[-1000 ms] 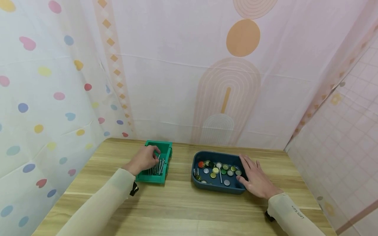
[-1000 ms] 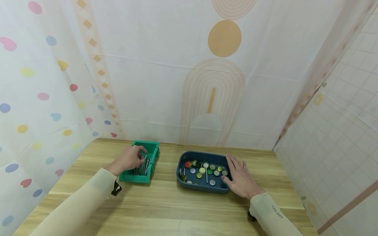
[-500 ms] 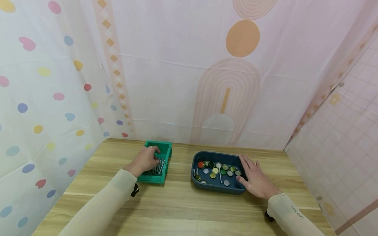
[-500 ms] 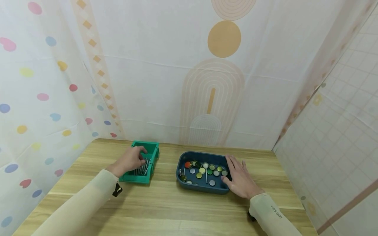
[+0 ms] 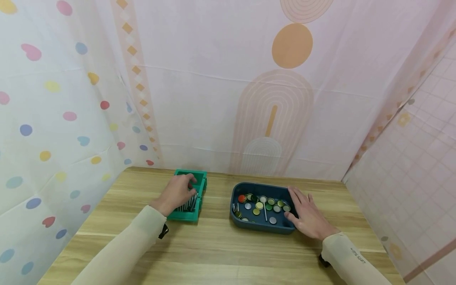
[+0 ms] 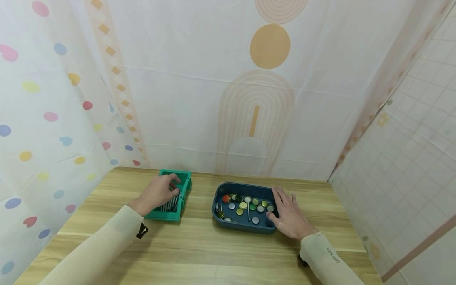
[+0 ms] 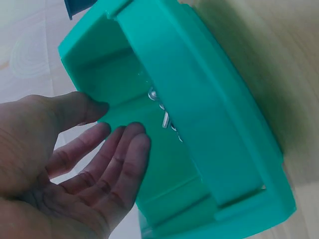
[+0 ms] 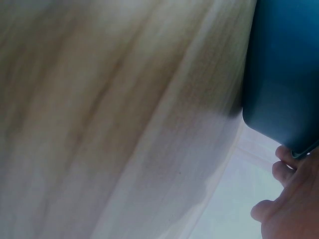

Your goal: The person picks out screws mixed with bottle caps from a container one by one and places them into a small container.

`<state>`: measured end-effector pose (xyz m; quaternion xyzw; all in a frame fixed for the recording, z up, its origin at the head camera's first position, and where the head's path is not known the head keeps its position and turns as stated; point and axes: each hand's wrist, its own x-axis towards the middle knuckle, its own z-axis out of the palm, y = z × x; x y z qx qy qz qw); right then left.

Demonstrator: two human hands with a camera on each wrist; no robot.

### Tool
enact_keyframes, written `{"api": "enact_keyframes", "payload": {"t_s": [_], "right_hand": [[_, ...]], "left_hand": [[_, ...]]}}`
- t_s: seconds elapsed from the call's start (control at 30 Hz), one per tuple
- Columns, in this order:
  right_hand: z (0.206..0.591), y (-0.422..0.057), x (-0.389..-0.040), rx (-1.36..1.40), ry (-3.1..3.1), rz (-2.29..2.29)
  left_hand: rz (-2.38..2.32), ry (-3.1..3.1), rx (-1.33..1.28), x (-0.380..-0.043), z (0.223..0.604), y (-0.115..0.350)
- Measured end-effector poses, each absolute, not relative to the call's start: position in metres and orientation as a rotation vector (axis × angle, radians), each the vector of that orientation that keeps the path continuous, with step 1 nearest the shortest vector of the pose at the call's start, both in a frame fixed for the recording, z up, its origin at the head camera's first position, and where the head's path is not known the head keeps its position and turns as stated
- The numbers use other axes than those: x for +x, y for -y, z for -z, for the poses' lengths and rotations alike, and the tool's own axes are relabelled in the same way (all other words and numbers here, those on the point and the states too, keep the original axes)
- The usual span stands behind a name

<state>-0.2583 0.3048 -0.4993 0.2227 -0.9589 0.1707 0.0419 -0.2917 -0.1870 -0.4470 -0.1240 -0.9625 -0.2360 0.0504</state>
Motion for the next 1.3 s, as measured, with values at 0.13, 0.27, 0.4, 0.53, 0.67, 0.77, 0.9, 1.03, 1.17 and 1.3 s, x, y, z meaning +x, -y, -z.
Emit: {"api": "enact_keyframes", "payload": {"t_s": [0.13,0.27,0.4,0.53,0.67,0.77,0.9,1.03,1.17,1.3], "right_hand": [[0.499,-0.304,-0.259,0.688,2.933,-0.526],[0.497,-0.303,-0.258,0.691,2.937,-0.532],[0.496,-0.304,-0.258,0.689,2.943,-0.531],[0.495,-0.306,-0.257,0.680,2.947,-0.527],[0.494,-0.308,-0.256,0.676,2.949,-0.528],[0.493,-0.309,-0.254,0.671,2.953,-0.529],[0.492,-0.308,-0.253,0.665,2.959,-0.519],[0.494,-0.308,-0.254,0.667,2.958,-0.511],[0.496,-0.307,-0.255,0.673,2.950,-0.510],[0.494,-0.306,-0.256,0.675,2.948,-0.513]], "left_hand": [[0.703,2.858,-0.415,-0.291,0.445,0.181],[0.642,2.802,-0.456,-0.289,0.440,0.172],[0.507,2.746,-0.562,-0.286,0.435,0.158],[0.409,2.675,-0.723,-0.286,0.431,0.140],[0.324,2.632,-0.869,-0.289,0.427,0.118],[0.276,2.628,-0.964,-0.293,0.425,0.103],[0.236,2.657,-1.057,-0.296,0.421,0.086],[0.193,2.721,-1.149,-0.297,0.418,0.071],[0.090,2.786,-1.255,-0.300,0.413,0.057],[-0.052,2.822,-1.368,-0.308,0.412,0.043]]}}
